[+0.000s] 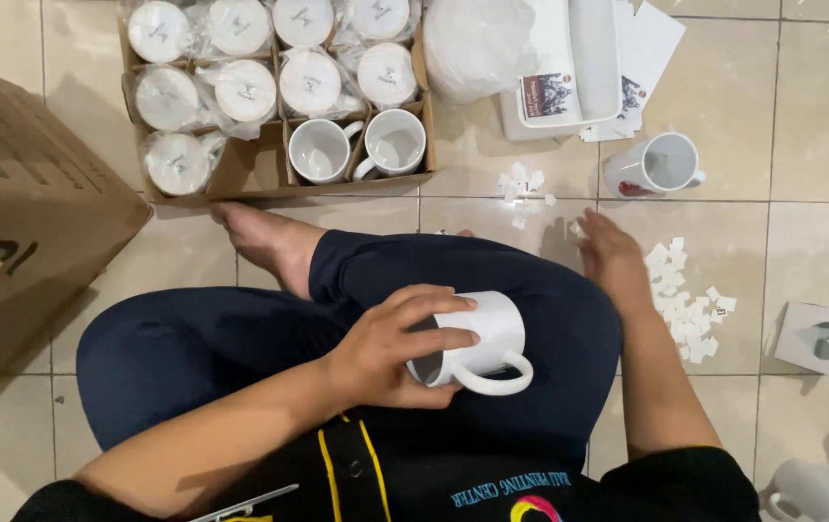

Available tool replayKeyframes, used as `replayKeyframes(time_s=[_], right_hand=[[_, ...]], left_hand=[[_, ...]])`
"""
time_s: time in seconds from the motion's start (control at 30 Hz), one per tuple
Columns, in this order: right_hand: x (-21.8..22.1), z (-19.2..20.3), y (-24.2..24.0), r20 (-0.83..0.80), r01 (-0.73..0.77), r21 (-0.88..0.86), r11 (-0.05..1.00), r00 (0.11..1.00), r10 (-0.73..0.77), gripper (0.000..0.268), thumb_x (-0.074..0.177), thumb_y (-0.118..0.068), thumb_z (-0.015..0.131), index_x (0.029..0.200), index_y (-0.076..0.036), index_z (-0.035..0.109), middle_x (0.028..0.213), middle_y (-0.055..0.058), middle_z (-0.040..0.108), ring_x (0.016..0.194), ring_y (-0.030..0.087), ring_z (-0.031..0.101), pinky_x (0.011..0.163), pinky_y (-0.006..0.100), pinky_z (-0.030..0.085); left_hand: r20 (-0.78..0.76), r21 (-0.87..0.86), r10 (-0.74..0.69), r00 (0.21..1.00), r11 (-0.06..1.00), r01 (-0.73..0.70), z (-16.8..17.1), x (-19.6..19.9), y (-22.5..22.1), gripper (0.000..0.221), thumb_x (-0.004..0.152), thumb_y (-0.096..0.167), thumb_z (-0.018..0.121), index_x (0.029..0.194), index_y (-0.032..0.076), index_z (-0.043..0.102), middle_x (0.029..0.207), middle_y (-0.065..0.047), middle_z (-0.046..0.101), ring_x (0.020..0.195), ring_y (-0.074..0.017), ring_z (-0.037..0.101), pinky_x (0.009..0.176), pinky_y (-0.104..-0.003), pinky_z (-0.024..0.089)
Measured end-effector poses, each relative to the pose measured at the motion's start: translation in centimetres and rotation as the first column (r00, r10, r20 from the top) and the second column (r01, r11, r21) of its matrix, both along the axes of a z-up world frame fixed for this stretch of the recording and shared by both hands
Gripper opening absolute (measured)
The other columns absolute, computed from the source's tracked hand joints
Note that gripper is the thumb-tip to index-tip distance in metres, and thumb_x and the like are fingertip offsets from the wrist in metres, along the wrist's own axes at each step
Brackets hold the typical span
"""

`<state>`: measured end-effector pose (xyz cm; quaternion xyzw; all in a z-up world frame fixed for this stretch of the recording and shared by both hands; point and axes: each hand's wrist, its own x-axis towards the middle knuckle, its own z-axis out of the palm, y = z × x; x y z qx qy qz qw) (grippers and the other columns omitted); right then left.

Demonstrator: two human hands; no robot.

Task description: The person sits on the floor and peels small stickers from a sheet, applying them to the surface of white mugs. They also handle printed cards and place items into a cardboard box.

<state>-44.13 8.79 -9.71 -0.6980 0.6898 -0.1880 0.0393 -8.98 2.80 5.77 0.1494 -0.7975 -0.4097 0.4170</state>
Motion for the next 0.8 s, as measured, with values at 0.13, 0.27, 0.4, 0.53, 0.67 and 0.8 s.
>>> replayKeyframes(time_s=[0.13, 0.27, 0.4, 0.53, 0.67, 0.8], right_hand=[[-2.4, -6.7, 2.0, -0.098, -0.051, 0.418, 0.907, 0.990, 0.100, 0.054, 0.096, -0.018, 0.049, 0.146, 0.000, 0.043, 0.153, 0.020, 0.041, 0.141, 0.037, 0.037, 0.114, 0.056, 0.029], [-4.2, -8.2, 4.7, -0.169, 0.175, 0.405, 0.897, 0.979, -0.114, 0.060, 0.098, -0.032, 0.041, 0.148, 0.000, 0.033, 0.158, 0.019, 0.027, 0.146, 0.033, 0.023, 0.113, 0.060, 0.020], [-4.8, -7.5, 5.0, -0.259, 0.332, 0.177, 0.927, 0.924, -0.281, 0.048, 0.098, -0.018, 0.052, 0.140, 0.005, 0.050, 0.151, 0.035, 0.036, 0.138, 0.055, 0.033, 0.108, 0.068, 0.025], [-2.9, -6.1, -1.1, -0.150, -0.062, -0.006, 0.998, 0.987, 0.060, 0.034, 0.091, -0.007, 0.067, 0.123, 0.004, 0.060, 0.129, 0.027, 0.059, 0.119, 0.045, 0.054, 0.101, 0.051, 0.048], [-3.5, -8.9, -5.3, -0.060, -0.310, 0.177, 0.934, 0.944, 0.325, 0.046, 0.090, 0.000, 0.054, 0.136, -0.002, 0.053, 0.141, 0.015, 0.053, 0.131, 0.033, 0.047, 0.098, 0.043, 0.049], [-4.6, -10.3, -7.5, -0.192, -0.530, 0.105, 0.841, 0.819, 0.540, 0.046, 0.079, 0.007, 0.065, 0.125, 0.001, 0.061, 0.127, 0.019, 0.063, 0.118, 0.035, 0.058, 0.090, 0.042, 0.056]], left_hand=[[0.001, 0.024, -0.011, 1.000, 1.000, 0.011, 0.1, 0.1, -0.7, 0.041, 0.062, 0.018, 0.084, 0.101, 0.010, 0.072, 0.115, -0.018, 0.068, 0.102, -0.0418, 0.068, 0.090, -0.054, 0.053], [0.149, 0.025, -0.162, 0.975, 0.987, 0.160, 0.3, 0.4, -1.6, 0.045, 0.079, 0.022, 0.083, 0.117, 0.012, 0.061, 0.129, -0.016, 0.057, 0.118, -0.0403, 0.062, 0.103, -0.049, 0.052], [0.175, 0.049, -0.180, 0.968, 0.984, 0.174, -0.2, 0.5, -1.6, 0.048, 0.077, 0.023, 0.084, 0.118, 0.014, 0.060, 0.130, -0.015, 0.057, 0.121, -0.0413, 0.060, 0.104, -0.051, 0.051], [0.168, 0.032, -0.168, 0.971, 0.986, 0.165, 0.0, 0.0, -2.0, 0.046, 0.077, 0.024, 0.084, 0.115, 0.012, 0.062, 0.126, -0.017, 0.059, 0.117, -0.0408, 0.062, 0.104, -0.050, 0.052], [0.179, 0.011, -0.171, 0.969, 0.985, 0.172, 0.3, -0.1, -2.2, 0.042, 0.079, 0.026, 0.081, 0.114, 0.011, 0.062, 0.125, -0.018, 0.059, 0.115, -0.0396, 0.062, 0.104, -0.050, 0.052], [0.174, 0.008, -0.179, 0.968, 0.984, 0.180, 0.6, -0.3, -2.4, 0.041, 0.081, 0.025, 0.079, 0.114, 0.010, 0.061, 0.124, -0.020, 0.059, 0.113, -0.0395, 0.063, 0.103, -0.050, 0.053]])
